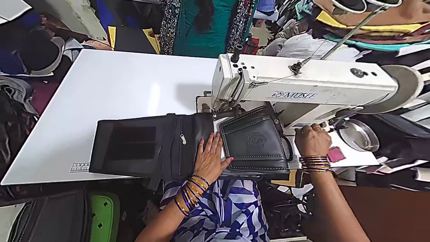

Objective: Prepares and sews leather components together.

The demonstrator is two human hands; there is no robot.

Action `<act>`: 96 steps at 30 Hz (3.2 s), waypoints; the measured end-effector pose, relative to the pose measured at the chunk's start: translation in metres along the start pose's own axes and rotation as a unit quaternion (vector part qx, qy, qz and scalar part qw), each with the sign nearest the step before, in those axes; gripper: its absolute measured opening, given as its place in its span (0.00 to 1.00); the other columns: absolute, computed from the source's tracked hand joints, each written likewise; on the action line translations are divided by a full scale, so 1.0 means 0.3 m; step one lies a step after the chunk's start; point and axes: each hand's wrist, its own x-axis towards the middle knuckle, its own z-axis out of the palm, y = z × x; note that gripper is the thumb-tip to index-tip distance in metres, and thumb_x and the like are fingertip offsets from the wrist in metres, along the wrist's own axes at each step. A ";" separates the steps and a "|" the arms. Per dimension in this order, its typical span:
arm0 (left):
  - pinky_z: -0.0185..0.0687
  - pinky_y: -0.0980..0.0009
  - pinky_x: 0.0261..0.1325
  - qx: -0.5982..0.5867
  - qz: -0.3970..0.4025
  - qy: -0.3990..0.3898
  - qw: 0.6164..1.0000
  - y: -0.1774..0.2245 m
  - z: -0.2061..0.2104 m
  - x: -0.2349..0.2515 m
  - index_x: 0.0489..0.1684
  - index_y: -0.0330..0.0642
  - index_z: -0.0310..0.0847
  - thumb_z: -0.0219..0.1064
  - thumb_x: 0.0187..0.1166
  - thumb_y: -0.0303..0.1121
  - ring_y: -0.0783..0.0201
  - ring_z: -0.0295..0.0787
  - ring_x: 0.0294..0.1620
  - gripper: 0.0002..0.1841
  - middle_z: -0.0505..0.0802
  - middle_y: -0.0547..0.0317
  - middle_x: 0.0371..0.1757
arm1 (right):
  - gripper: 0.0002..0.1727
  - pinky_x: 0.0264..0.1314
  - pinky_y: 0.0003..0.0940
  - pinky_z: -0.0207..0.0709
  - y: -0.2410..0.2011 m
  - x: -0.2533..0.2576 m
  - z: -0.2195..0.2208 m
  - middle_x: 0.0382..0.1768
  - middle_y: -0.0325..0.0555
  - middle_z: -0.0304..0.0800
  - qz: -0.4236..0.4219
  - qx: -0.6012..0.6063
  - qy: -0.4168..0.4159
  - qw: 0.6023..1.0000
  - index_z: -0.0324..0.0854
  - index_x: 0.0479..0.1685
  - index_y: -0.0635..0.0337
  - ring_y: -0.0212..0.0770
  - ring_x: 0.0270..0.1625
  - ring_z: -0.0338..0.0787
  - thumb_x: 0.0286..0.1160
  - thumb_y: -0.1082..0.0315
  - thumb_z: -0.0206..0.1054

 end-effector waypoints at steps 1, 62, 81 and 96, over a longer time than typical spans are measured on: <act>0.39 0.33 0.89 0.000 0.000 0.000 1.000 0.001 0.001 -0.004 0.89 0.31 0.60 0.47 0.85 0.64 0.43 0.54 0.94 0.45 0.64 0.45 0.92 | 0.15 0.52 0.79 0.73 -0.004 -0.007 -0.031 0.51 0.82 0.83 -0.018 0.014 -0.001 1.000 0.83 0.42 0.81 0.83 0.58 0.84 0.81 0.69 0.65; 0.72 0.41 0.71 -0.027 0.215 0.050 0.975 -0.369 -0.148 0.352 0.64 0.46 0.91 0.61 0.84 0.34 0.44 0.80 0.77 0.17 0.91 0.52 0.70 | 0.21 0.62 0.75 0.71 0.030 0.007 0.090 0.56 0.82 0.85 0.049 0.045 0.124 0.990 0.87 0.44 0.78 0.80 0.63 0.84 0.86 0.65 0.57; 0.57 0.35 0.83 -0.023 0.196 -0.015 0.980 -0.429 -0.183 0.438 0.74 0.51 0.84 0.55 0.89 0.40 0.37 0.64 0.88 0.20 0.81 0.49 0.82 | 0.13 0.27 0.29 0.82 0.025 -0.288 -0.067 0.24 0.38 0.84 0.095 0.375 -0.228 0.893 0.81 0.49 0.65 0.31 0.23 0.85 0.67 0.72 0.60; 0.53 0.35 0.85 0.011 0.135 -0.017 0.991 -0.460 -0.189 0.550 0.76 0.51 0.83 0.51 0.92 0.43 0.38 0.61 0.90 0.21 0.79 0.46 0.83 | 0.17 0.08 0.14 0.58 -0.011 -0.148 -0.190 0.07 0.19 0.70 -0.006 0.496 -0.388 0.777 0.84 0.26 0.42 0.17 0.07 0.66 0.57 0.40 0.75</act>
